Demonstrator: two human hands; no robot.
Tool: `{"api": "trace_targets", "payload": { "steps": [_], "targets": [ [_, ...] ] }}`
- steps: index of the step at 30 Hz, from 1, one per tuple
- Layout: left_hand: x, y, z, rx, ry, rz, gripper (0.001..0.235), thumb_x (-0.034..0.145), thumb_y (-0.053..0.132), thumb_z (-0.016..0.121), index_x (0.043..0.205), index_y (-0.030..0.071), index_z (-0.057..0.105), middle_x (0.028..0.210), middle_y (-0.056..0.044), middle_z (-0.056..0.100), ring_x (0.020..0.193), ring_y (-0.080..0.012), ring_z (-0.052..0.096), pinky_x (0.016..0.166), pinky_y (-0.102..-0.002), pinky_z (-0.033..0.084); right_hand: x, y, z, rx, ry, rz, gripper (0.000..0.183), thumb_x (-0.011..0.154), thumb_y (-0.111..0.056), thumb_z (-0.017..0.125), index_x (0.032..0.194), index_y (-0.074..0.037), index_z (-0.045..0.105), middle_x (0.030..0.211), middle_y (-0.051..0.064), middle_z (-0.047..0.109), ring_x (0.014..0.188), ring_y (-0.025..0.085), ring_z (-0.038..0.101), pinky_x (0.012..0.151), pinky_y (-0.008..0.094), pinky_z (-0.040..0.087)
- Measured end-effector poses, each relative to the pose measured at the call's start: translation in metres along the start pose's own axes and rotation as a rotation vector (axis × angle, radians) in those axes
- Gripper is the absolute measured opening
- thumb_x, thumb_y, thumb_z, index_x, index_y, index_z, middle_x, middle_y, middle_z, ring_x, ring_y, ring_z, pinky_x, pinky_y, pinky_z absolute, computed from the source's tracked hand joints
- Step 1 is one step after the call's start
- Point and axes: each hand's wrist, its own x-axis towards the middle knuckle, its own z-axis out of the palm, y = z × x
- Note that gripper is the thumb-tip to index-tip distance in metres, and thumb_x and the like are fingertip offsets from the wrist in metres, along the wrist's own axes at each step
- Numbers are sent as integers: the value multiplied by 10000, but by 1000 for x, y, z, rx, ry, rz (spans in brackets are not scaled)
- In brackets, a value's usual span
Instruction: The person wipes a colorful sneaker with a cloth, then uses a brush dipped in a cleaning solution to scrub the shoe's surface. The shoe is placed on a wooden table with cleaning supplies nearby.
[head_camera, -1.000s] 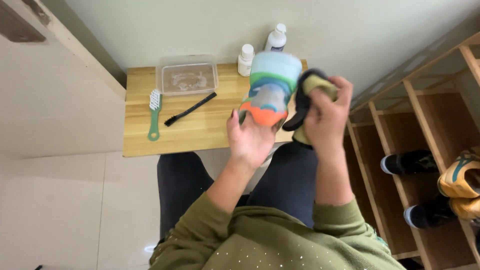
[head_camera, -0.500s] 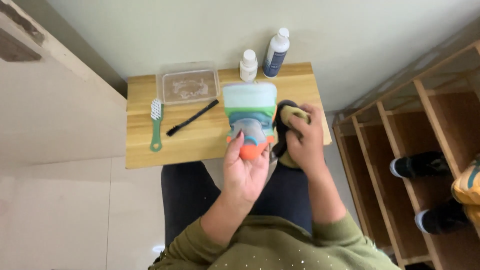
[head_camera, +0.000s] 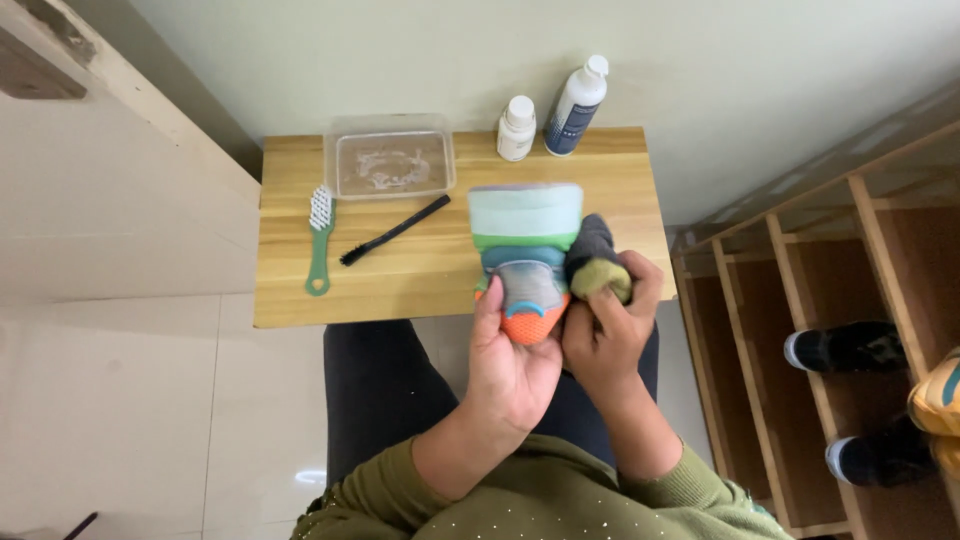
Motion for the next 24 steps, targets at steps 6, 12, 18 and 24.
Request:
{"api": "trace_targets", "payload": {
  "steps": [6, 12, 18, 24],
  "targets": [
    [3, 15, -3, -145, 4, 2, 271, 913, 349, 698, 1126, 182, 700, 1171, -22, 749, 1131, -210, 663, 1059, -381, 491, 17, -1, -14, 4, -186, 177, 129, 848, 84, 562, 852, 38, 683, 1111, 218, 534, 882, 397, 566, 760, 436, 480],
    [-1, 23, 8, -83, -3, -26, 355, 844, 390, 731, 1128, 179, 697, 1141, -54, 743, 1121, -259, 656, 1051, -444, 475, 31, -24, -8, -22, -135, 29, 188, 860, 40, 585, 816, -54, 742, 1221, 193, 527, 986, 358, 566, 808, 412, 487],
    [17, 67, 5, -46, 53, 41, 352, 799, 386, 791, 1075, 205, 670, 1124, -29, 733, 1059, -232, 639, 965, -409, 469, -20, 35, 25, -223, -376, 259, 187, 857, -33, 613, 933, -96, 771, 1258, 126, 533, 1038, 353, 627, 754, 479, 560],
    [1, 79, 25, -14, 201, -14, 396, 804, 454, 792, 1064, 179, 676, 1101, -50, 741, 1015, -262, 657, 896, -399, 484, -49, 93, 8, -210, -584, 565, 301, 820, -41, 617, 1067, -107, 776, 1279, 147, 530, 1133, 425, 594, 866, 566, 563]
  ]
}}
